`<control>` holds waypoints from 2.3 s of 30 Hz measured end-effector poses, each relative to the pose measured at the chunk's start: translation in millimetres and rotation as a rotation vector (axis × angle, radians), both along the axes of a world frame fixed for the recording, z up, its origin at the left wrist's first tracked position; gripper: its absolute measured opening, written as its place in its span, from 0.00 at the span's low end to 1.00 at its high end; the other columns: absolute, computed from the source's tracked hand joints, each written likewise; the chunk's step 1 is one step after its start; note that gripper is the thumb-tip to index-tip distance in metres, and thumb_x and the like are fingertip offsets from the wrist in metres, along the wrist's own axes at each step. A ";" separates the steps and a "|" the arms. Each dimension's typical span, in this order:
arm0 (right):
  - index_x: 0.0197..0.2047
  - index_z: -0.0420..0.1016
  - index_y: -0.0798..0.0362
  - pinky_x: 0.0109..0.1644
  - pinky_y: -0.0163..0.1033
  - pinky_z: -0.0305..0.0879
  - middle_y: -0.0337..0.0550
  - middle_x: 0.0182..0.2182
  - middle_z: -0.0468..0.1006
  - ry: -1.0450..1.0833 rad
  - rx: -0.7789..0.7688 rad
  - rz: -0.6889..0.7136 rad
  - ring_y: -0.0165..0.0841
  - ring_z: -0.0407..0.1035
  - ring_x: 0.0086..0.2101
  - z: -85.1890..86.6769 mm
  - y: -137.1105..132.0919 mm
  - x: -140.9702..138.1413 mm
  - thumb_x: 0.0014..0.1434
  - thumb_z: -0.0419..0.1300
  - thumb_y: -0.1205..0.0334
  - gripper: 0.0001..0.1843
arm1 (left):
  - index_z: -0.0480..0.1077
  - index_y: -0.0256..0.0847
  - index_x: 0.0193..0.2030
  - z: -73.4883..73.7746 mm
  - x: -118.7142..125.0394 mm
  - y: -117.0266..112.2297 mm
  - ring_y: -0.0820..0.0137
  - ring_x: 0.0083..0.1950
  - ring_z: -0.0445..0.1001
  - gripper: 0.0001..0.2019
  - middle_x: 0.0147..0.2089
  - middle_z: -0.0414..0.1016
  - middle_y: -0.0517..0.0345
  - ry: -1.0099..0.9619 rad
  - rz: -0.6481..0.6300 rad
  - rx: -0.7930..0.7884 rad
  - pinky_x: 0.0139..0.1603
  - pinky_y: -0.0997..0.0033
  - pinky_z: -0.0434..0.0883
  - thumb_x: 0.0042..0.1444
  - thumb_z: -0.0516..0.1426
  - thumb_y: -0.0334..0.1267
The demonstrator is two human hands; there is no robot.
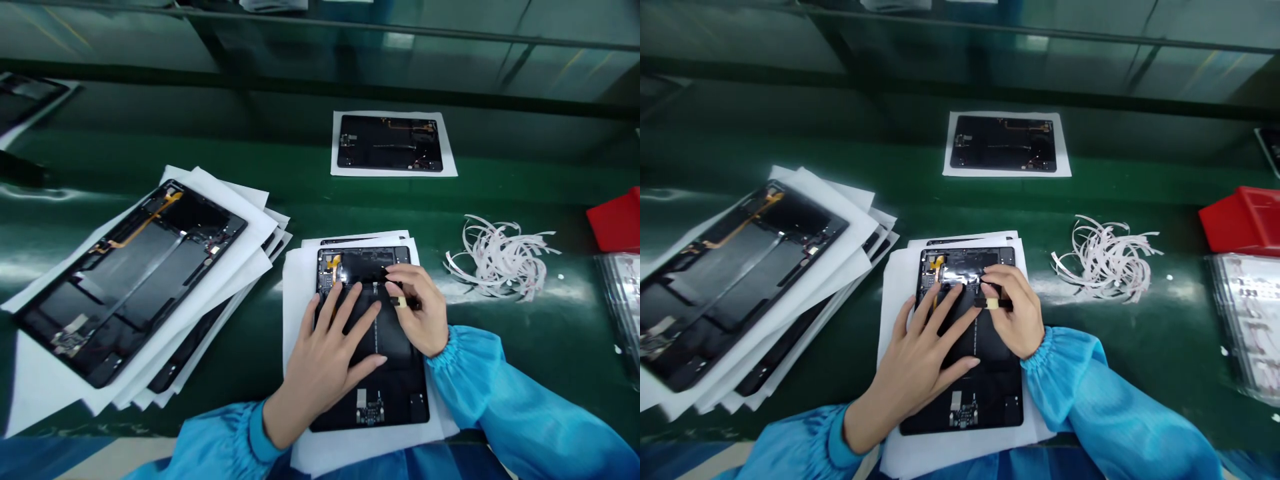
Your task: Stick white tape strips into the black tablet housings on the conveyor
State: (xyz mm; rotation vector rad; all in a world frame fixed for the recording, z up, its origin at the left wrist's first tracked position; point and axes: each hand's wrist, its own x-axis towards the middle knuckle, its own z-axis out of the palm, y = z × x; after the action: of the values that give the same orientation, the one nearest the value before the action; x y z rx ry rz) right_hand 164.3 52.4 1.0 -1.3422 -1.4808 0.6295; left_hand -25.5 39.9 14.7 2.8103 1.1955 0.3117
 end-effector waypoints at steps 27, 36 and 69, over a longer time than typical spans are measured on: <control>0.51 0.61 0.47 0.35 0.32 0.70 0.37 0.32 0.73 -0.101 -0.317 -0.020 0.30 0.72 0.30 -5.3 -40.2 37.7 0.66 0.56 0.52 0.14 | 0.57 0.46 0.38 36.9 -22.3 -22.8 0.67 0.43 0.79 0.12 0.61 0.68 0.48 -1.001 0.726 -0.652 0.37 0.71 0.75 0.60 0.59 0.43; 0.54 0.63 0.48 0.38 0.29 0.72 0.42 0.36 0.78 -0.079 -0.222 -0.125 0.30 0.77 0.36 -21.5 -37.0 40.6 0.66 0.57 0.55 0.15 | 0.55 0.44 0.56 98.4 -95.7 219.8 0.63 0.49 0.78 0.30 0.49 0.75 0.53 -0.816 0.601 -0.216 0.46 0.64 0.76 0.50 0.63 0.40; 0.44 0.77 0.48 0.41 0.31 0.75 0.43 0.37 0.83 -0.036 -0.186 -0.038 0.34 0.79 0.36 -13.9 -31.8 40.8 0.64 0.58 0.58 0.09 | 0.70 0.35 0.53 59.7 21.9 301.0 0.65 0.45 0.77 0.14 0.50 0.75 0.50 -1.015 0.694 -0.954 0.45 0.59 0.77 0.66 0.58 0.41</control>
State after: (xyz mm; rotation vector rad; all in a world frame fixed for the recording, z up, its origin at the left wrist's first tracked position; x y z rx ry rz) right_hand 205.0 20.7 -12.8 -1.5277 -1.4500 0.7358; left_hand -3.6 340.9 74.4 1.1003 1.3893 0.7878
